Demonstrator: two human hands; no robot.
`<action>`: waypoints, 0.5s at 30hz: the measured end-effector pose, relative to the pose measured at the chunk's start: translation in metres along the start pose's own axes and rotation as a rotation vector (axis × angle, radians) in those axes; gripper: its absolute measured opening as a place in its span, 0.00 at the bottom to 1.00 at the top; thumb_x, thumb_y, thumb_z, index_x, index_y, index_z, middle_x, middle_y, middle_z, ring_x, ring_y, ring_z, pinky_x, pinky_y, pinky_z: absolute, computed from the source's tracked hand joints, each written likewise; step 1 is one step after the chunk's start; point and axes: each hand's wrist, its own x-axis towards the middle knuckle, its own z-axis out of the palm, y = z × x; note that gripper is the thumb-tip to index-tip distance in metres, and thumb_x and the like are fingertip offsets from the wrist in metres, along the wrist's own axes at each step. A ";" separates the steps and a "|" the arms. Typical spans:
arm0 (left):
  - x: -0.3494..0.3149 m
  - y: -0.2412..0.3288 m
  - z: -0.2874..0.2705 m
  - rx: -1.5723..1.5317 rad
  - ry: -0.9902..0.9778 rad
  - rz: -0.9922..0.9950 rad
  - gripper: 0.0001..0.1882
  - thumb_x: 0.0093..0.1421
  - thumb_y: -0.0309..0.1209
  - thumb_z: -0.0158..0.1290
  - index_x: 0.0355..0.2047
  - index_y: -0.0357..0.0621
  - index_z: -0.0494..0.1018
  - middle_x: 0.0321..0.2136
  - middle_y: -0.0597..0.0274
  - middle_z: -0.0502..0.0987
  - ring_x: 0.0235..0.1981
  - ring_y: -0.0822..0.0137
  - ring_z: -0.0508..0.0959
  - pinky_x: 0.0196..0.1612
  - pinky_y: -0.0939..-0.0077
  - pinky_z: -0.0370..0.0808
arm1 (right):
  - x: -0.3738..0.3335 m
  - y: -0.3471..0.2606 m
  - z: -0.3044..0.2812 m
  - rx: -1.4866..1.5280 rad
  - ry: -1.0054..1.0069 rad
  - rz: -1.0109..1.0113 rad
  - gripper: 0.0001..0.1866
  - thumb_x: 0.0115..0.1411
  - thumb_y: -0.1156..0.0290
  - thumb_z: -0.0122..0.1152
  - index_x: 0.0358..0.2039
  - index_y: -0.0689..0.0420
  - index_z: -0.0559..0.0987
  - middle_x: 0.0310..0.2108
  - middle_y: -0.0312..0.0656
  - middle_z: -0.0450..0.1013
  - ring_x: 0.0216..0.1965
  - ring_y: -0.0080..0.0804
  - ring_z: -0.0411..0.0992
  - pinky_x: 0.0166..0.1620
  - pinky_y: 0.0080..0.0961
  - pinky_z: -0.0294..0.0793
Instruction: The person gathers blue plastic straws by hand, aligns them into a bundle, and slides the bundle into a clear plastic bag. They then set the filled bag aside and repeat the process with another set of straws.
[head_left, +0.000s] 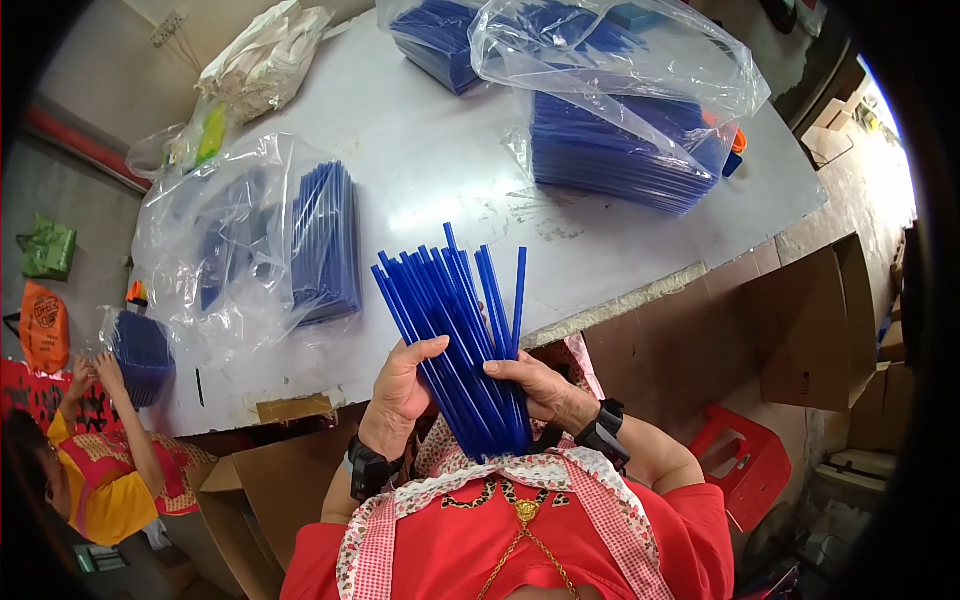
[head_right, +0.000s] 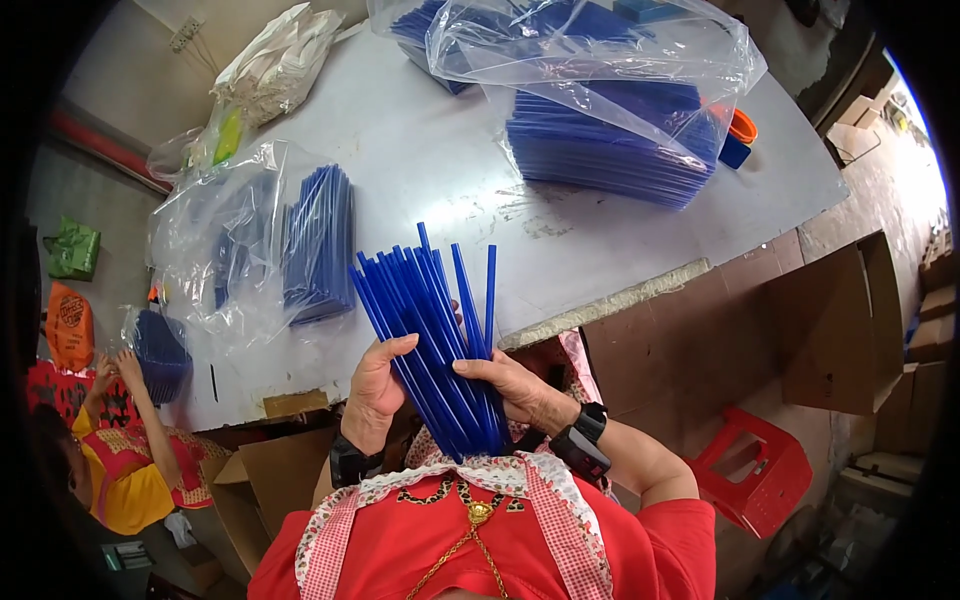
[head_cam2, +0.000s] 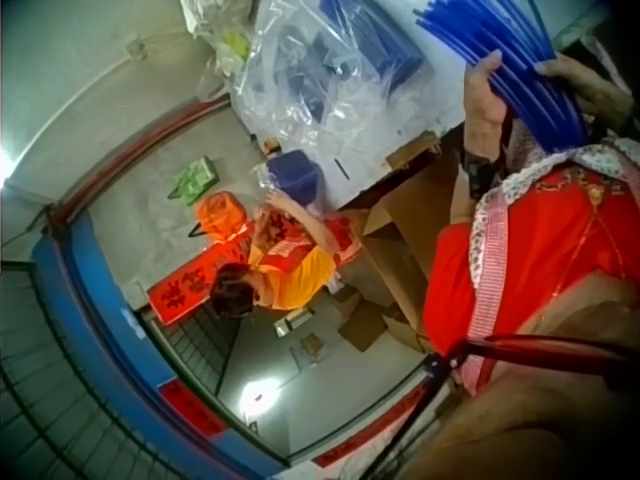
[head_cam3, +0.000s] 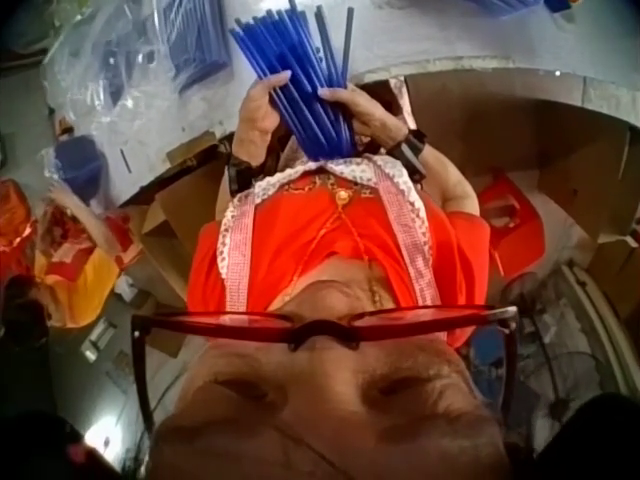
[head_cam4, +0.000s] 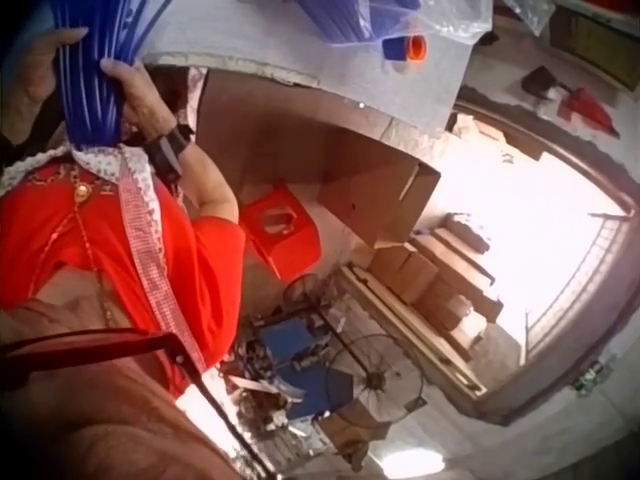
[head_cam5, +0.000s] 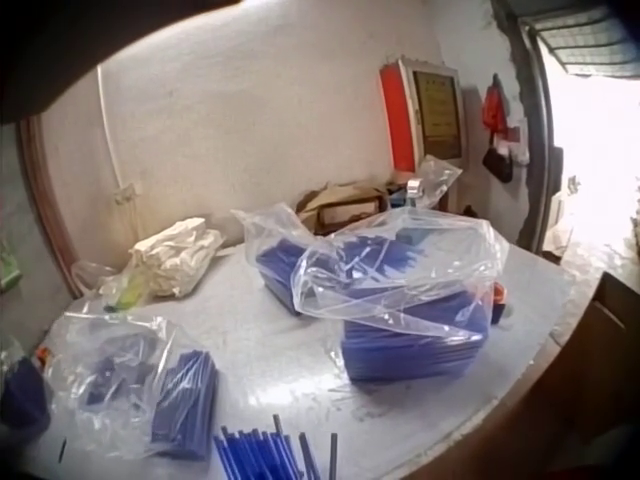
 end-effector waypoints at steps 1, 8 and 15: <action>-0.001 0.000 0.001 0.000 0.010 0.002 0.24 0.54 0.23 0.53 0.53 0.36 0.67 0.46 0.53 0.75 0.46 0.60 0.77 0.53 0.65 0.73 | 0.000 0.000 0.000 0.000 -0.002 -0.001 0.29 0.58 0.70 0.60 0.57 0.60 0.62 0.48 0.44 0.70 0.47 0.32 0.73 0.51 0.33 0.77; -0.006 0.000 0.002 0.020 -0.002 0.041 0.23 0.56 0.23 0.53 0.53 0.38 0.66 0.47 0.55 0.75 0.48 0.61 0.75 0.55 0.63 0.70 | -0.002 0.002 -0.008 0.071 -0.013 -0.017 0.29 0.58 0.69 0.61 0.57 0.60 0.63 0.50 0.46 0.71 0.49 0.35 0.73 0.52 0.34 0.75; -0.008 0.002 0.002 -0.018 0.000 0.036 0.21 0.58 0.23 0.51 0.53 0.39 0.66 0.47 0.56 0.75 0.49 0.61 0.75 0.56 0.63 0.69 | -0.006 -0.001 -0.006 0.084 0.004 -0.026 0.28 0.57 0.68 0.61 0.57 0.61 0.66 0.50 0.49 0.71 0.49 0.37 0.73 0.53 0.36 0.74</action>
